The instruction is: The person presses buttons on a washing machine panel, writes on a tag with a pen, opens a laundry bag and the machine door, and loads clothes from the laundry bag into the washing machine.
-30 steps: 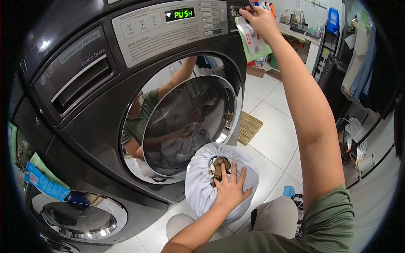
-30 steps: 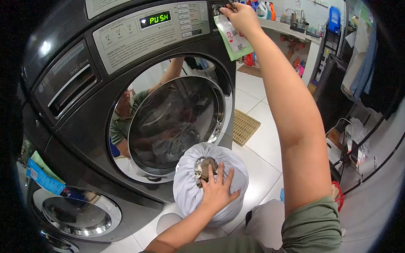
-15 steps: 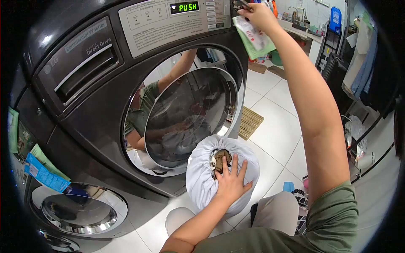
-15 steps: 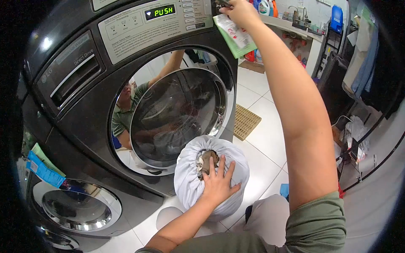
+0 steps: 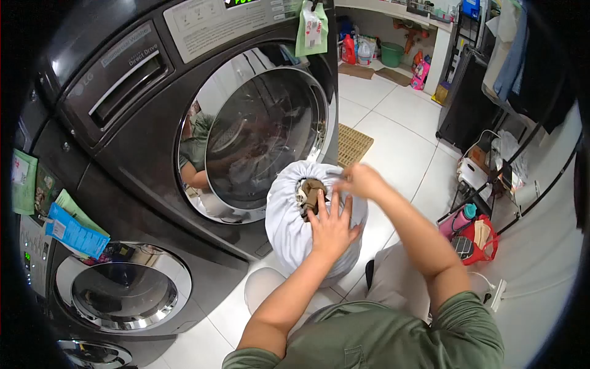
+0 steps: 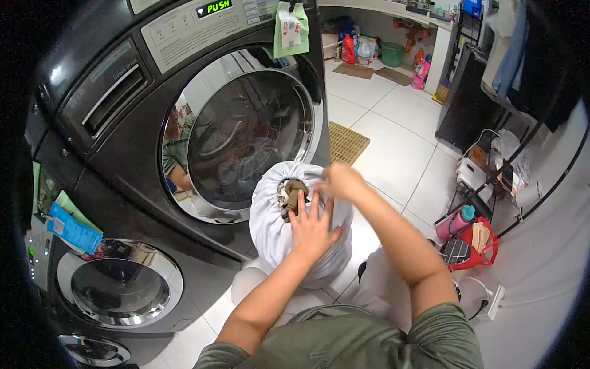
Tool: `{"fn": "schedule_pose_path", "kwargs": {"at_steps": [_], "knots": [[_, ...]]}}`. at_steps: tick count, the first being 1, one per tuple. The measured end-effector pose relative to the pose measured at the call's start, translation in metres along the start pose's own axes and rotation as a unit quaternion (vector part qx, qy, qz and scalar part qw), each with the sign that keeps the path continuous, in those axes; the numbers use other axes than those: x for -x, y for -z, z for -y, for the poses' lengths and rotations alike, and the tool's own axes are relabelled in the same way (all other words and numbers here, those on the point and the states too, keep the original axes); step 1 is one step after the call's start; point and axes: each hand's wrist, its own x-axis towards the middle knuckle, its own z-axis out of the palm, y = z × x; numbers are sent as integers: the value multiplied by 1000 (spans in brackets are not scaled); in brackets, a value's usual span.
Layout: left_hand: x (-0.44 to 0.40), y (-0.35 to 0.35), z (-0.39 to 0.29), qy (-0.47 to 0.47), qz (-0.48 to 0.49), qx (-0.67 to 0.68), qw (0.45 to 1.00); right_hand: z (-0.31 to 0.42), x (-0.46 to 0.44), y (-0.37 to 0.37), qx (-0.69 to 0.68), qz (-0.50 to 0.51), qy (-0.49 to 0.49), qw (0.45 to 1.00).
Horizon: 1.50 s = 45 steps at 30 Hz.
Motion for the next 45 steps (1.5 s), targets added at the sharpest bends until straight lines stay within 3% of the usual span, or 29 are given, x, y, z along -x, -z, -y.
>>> {"fn": "schedule_pose_path", "kwargs": {"at_steps": [2,5,7,8,11,12,15,16,19,20,23,24,27,28,29,30,31,33,35,38,42,45], "knots": [[10,18,-2,-14,-38,11,999,-29,12,-30,-22,-8,-6,1000],[26,57,22,123,-25,24,992,-44,30,-59,1,-44,4,999],[36,79,48,74,43,-44,995,-33,31,-39,9,-63,20,998],[39,90,52,88,134,-37,986,-27,38,-29,-27,-85,-2,996],[55,94,55,60,175,1,983,-29,48,-12,-89,-102,-26,990],[61,96,51,60,176,14,982,-40,46,-20,-118,-152,-9,981],[52,80,46,43,-21,229,972,-45,47,-10,-211,-47,63,974],[41,76,42,43,-45,262,963,-41,52,-3,-205,-33,102,973],[29,58,35,39,52,106,992,-47,58,8,-212,-6,93,973],[31,58,27,39,75,102,991,-47,64,17,-198,-6,44,979],[49,72,-10,-48,63,47,996,-57,67,16,-83,-14,4,996],[60,68,-13,-87,-15,77,993,-53,67,14,-48,2,-35,998],[72,64,-16,-86,-20,88,992,-32,71,-5,-36,-31,-22,999],[73,64,-18,-86,-31,79,993,-34,68,-29,-62,-188,121,973],[72,62,-21,-91,-34,83,992,-18,70,-30,-71,-164,160,971],[70,55,-20,-95,-49,78,991,-4,79,-21,-99,-63,216,969],[68,53,-16,-82,-51,82,992,9,82,-16,-61,81,202,974],[63,51,-10,-74,-86,59,992,16,91,-15,48,16,163,985],[60,55,-5,-50,-90,23,994,10,90,-9,63,-4,179,982],[61,57,-3,-49,-78,8,996,11,97,-3,49,41,179,982],[65,52,-6,-48,-87,5,995,4,83,-31,40,15,194,980],[65,45,3,-14,-92,32,995,-1,88,-1,0,62,214,975]]}}
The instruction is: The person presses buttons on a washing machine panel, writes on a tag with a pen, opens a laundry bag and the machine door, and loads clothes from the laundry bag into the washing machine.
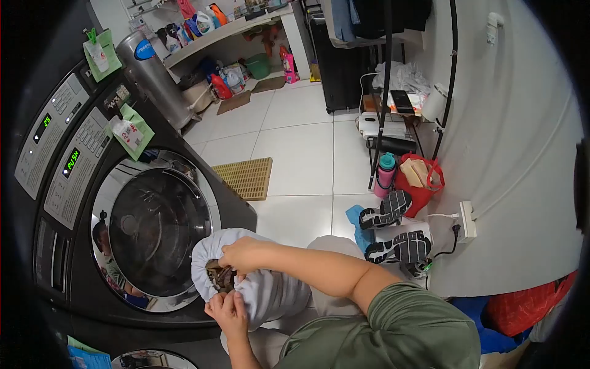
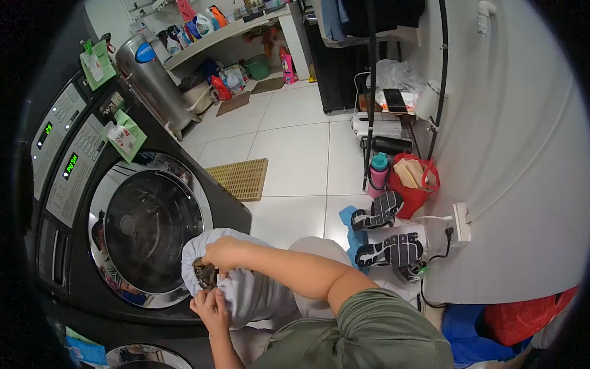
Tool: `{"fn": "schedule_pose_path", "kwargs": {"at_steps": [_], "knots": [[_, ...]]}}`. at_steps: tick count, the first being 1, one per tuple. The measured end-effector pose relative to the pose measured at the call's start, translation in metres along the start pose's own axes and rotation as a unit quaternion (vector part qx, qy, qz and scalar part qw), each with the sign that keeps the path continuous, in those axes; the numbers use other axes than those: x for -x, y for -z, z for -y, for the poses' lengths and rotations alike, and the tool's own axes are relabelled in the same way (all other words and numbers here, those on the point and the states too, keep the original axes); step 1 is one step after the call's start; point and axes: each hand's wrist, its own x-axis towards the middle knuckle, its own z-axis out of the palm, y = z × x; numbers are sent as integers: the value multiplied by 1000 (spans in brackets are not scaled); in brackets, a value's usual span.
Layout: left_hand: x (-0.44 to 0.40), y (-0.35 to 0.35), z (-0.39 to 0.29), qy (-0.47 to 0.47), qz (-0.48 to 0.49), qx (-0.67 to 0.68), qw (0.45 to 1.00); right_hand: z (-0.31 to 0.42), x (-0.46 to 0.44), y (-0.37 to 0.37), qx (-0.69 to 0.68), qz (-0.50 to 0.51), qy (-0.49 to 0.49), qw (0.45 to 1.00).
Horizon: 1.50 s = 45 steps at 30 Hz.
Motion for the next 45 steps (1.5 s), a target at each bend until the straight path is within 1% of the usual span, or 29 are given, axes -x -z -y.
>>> {"fn": "schedule_pose_path", "kwargs": {"at_steps": [2,3,6,7,10,11,14,16,17,18,20,21,24,25,26,28,29,31,32,33,34,35,36,37,38,39,42,43,45], "knots": [[-3,4,6,63,41,21,997,-18,-4,3,-119,43,14,992],[-8,4,9,74,29,18,997,-25,-7,0,-179,66,21,981],[-24,15,-10,17,19,-12,1000,-31,-15,-9,-217,62,-3,974],[-26,20,-21,-2,8,-3,1000,-27,-16,-7,-161,140,-50,976],[-19,17,-32,-45,-19,25,998,11,-4,-1,43,107,-106,988],[-16,17,-31,-36,-9,38,999,16,-6,-4,70,123,-110,984],[-7,21,-28,-59,-27,37,997,8,-2,5,-14,97,-18,995],[1,12,-15,-7,16,91,996,-4,1,14,-113,-46,-7,992],[2,7,-11,17,36,119,992,-11,3,19,-160,-119,-1,980],[4,1,-9,36,6,119,992,-19,8,24,-206,-191,5,960],[0,3,-21,76,-50,119,989,-12,32,43,-242,-332,-5,912],[-3,8,-20,51,-35,102,993,-9,41,49,-208,-314,-38,926],[-39,16,-57,-11,-34,251,967,-3,47,15,-172,-201,115,958],[-46,4,-66,-15,-38,359,932,12,57,4,-212,-208,103,949],[-54,1,-75,5,-13,414,910,25,73,2,-252,-216,91,939],[-67,-3,-91,45,38,515,855,23,102,15,-244,-194,64,948],[-73,-10,-91,46,6,571,819,16,118,22,-240,-182,51,952],[-89,-6,-87,135,-35,659,739,-28,163,48,-185,-274,12,944],[-98,-4,-76,177,-53,690,699,-46,190,69,-307,-262,-202,893],[-105,-8,-54,219,-53,710,667,-89,220,77,-223,-379,-262,859],[-109,-13,-34,261,-54,726,634,-130,249,91,-137,-513,-303,791],[-115,-19,-26,317,-92,697,637,-184,284,102,-106,-612,-351,700],[-117,-26,-21,331,-105,698,627,-222,316,118,-61,-673,-358,644],[-116,-36,-13,327,-100,691,637,-277,352,120,57,-702,-381,598],[-112,-47,-3,322,-95,684,647,-297,377,133,96,-656,-459,591],[-109,-56,5,325,-84,699,631,-330,398,139,97,-613,-522,585],[-101,-72,8,351,-113,696,616,-386,413,149,207,-547,-569,577],[-97,-74,15,352,-107,697,616,-394,409,154,193,-520,-594,583],[-96,-74,19,353,-104,693,620,-398,396,162,209,-477,-636,570]]}}
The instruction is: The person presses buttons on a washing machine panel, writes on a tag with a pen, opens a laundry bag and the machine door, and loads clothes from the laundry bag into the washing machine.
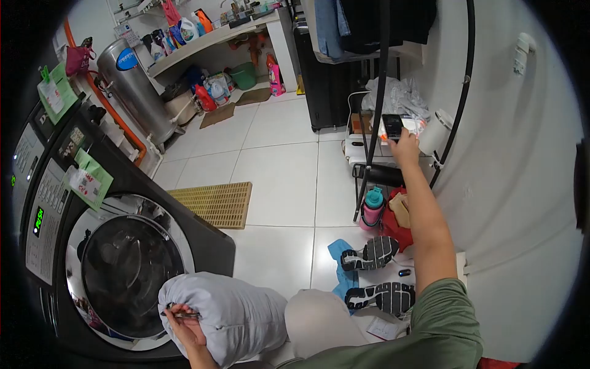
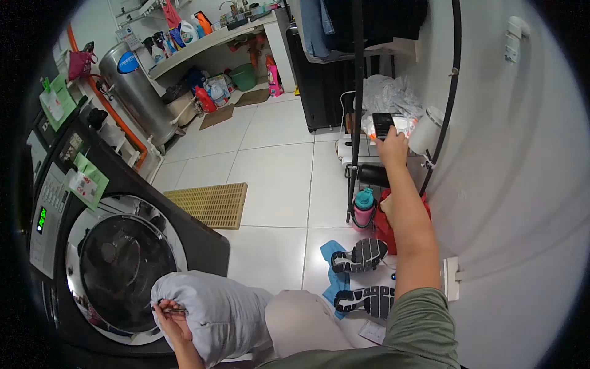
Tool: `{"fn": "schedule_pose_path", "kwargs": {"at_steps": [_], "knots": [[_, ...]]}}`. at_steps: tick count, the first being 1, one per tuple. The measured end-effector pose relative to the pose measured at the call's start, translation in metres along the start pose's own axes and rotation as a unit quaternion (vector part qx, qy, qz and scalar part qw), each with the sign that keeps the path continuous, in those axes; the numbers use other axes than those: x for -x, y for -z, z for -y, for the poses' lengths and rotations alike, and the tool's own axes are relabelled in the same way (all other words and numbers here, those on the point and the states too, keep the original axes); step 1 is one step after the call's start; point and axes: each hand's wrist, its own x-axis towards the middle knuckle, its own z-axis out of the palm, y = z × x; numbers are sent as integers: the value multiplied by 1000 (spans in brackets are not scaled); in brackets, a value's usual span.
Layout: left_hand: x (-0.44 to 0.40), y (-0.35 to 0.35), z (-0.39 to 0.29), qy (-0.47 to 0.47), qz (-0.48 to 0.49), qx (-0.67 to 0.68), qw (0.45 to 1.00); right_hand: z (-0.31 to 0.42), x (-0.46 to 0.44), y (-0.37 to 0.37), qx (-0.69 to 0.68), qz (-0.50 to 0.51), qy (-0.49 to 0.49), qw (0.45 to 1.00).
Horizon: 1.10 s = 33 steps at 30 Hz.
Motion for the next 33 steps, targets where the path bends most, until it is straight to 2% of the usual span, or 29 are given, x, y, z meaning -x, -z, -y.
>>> {"fn": "schedule_pose_path", "kwargs": {"at_steps": [5,6,9,10,13,18,21,24,30,33], "knots": [[1,-7,1,-7,-12,-18,1000,5,-14,-9,19,39,-36,998],[0,-7,2,-10,-15,-24,1000,1,-14,-12,13,2,-2,1000],[-2,-3,5,-9,-70,-39,997,-34,-45,-35,-121,-43,126,984],[-2,-4,3,-1,-48,-30,998,-36,-54,-34,-166,-42,125,977],[-12,14,3,13,-29,-33,999,-46,-89,-30,-88,43,116,988],[-13,3,5,1,-65,-42,997,-39,-123,-40,-35,105,96,989],[-14,6,6,2,-68,-38,997,-49,-138,-51,-57,164,110,979],[-17,11,6,4,-52,-38,998,-46,-138,-44,44,201,147,967],[-21,17,10,16,-52,-39,998,-27,-119,-40,141,179,109,967],[-18,4,8,19,-57,-36,998,-25,-117,-40,148,196,106,964]]}}
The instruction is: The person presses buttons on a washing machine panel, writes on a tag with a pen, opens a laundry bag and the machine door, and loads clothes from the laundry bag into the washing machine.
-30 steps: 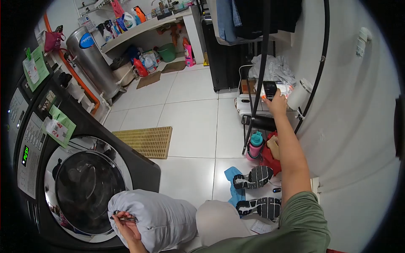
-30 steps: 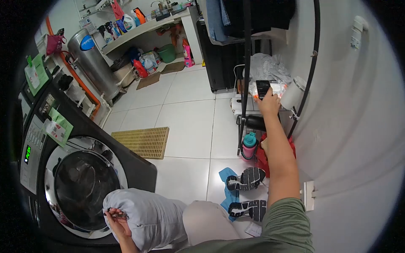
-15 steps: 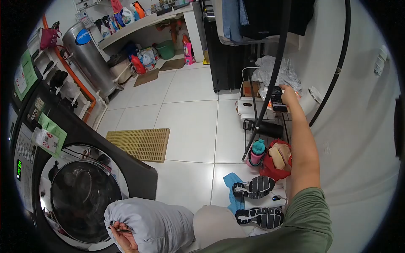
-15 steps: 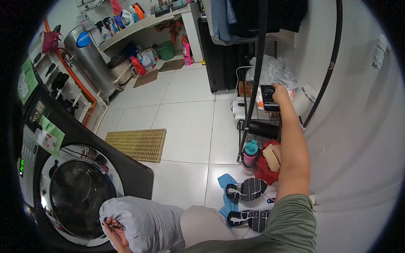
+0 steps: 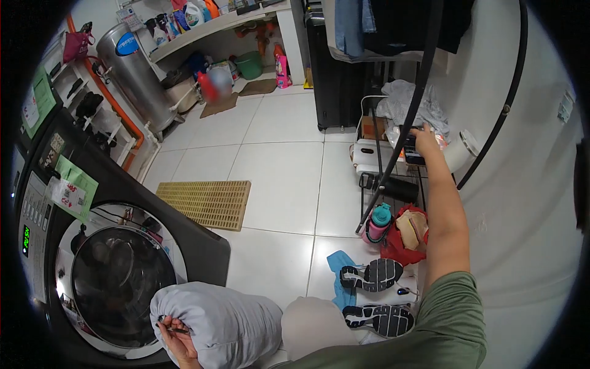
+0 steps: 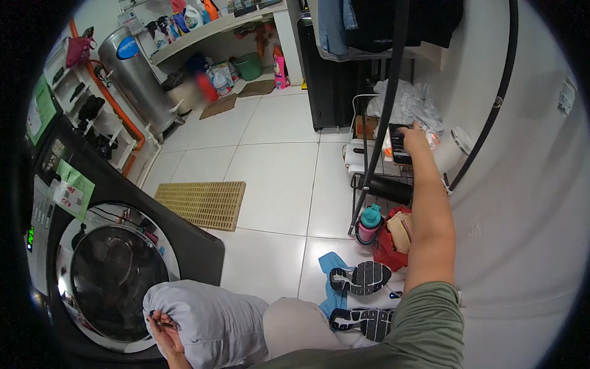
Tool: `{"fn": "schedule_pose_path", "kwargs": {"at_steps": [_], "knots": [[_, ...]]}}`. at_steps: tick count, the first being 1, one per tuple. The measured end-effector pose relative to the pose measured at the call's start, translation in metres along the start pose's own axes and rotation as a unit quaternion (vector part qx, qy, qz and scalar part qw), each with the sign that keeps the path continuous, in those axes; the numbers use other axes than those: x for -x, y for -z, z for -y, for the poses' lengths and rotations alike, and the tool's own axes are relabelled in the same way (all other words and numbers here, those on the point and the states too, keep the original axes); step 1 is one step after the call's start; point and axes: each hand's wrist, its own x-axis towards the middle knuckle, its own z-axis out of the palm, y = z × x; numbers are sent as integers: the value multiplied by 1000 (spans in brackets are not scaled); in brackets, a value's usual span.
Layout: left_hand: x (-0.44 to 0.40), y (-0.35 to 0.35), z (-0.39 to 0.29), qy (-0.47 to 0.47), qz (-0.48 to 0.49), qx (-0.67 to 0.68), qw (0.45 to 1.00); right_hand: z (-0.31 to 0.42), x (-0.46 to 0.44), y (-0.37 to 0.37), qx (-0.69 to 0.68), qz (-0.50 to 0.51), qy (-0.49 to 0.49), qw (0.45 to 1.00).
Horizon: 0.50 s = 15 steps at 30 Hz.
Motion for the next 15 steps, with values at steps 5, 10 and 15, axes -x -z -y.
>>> {"fn": "schedule_pose_path", "kwargs": {"at_steps": [5,10,15], "knots": [[-5,12,4,17,-6,4,1000,-20,-16,1,-177,-343,48,921],[6,-3,-2,33,-44,54,997,74,156,111,-519,-578,63,626],[80,-85,-41,-258,141,-410,863,283,374,136,-629,-11,402,666]]}}
